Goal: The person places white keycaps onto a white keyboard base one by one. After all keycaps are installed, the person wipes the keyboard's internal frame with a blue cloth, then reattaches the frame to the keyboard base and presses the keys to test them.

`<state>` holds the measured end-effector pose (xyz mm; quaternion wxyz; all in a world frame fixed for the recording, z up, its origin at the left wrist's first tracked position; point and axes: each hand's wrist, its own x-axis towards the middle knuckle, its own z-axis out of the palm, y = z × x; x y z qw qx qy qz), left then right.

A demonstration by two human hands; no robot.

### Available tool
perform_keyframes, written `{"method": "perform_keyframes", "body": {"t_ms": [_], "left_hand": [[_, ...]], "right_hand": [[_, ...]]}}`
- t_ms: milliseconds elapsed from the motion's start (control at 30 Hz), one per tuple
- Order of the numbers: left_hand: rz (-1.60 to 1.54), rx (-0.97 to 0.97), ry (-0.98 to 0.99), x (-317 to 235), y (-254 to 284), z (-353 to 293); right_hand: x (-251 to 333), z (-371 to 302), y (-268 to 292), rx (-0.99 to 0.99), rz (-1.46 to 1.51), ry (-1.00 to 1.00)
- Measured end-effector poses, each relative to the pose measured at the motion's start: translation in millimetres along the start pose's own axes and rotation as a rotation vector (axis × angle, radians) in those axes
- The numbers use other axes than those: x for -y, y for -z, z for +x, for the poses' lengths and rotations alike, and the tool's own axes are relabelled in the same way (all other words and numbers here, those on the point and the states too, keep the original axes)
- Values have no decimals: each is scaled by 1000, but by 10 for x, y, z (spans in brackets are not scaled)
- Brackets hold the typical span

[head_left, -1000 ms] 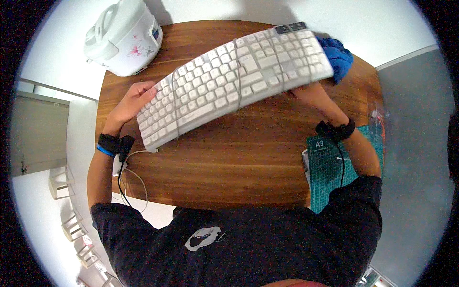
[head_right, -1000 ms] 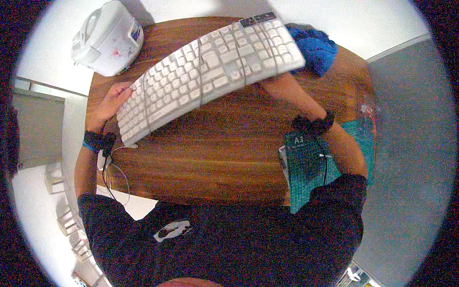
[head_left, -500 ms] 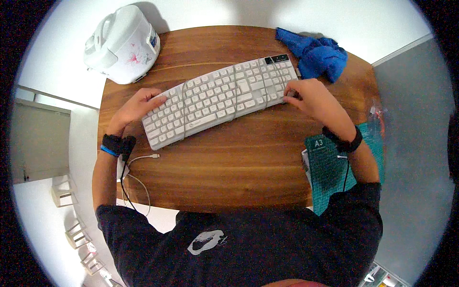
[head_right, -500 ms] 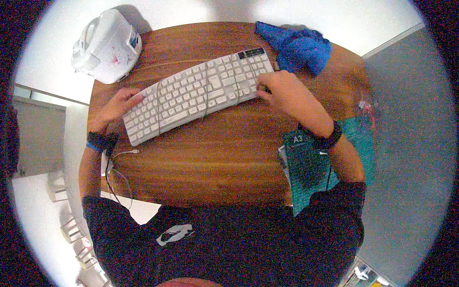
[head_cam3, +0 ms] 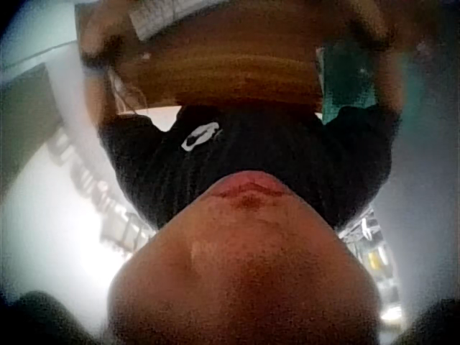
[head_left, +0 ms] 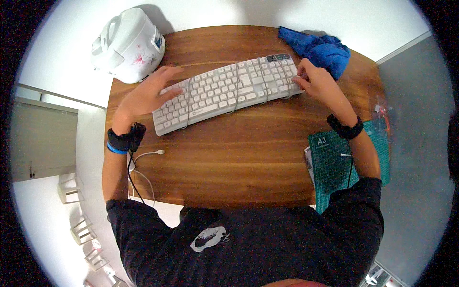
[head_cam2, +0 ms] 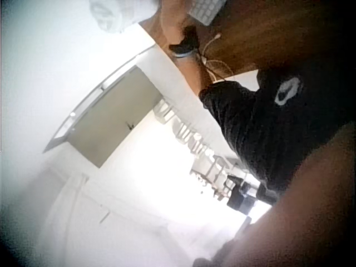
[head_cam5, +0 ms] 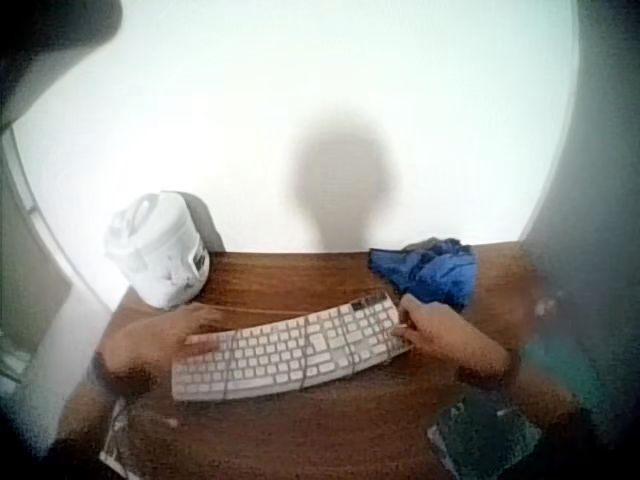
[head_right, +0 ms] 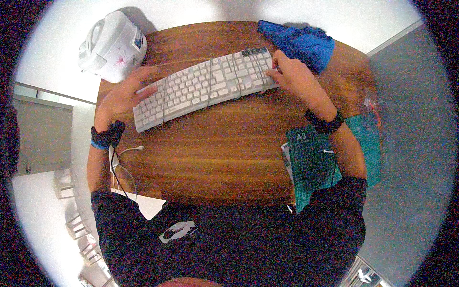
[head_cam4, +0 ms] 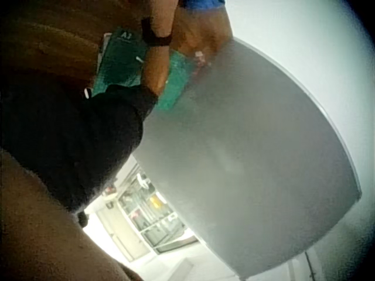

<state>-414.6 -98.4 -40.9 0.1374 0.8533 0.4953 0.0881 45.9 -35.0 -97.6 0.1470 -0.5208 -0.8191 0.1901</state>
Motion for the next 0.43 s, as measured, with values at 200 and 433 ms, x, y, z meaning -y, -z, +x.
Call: {"method": "perform_keyframes", "body": {"t_ms": [200,433], "left_hand": [[29,125,-93,-731,61,35],[18,395,-177,-1157,61,135]], "right_hand": [[650,-393,712,-344,51,174],[508,-1110,1561,-303,726,337]]}}
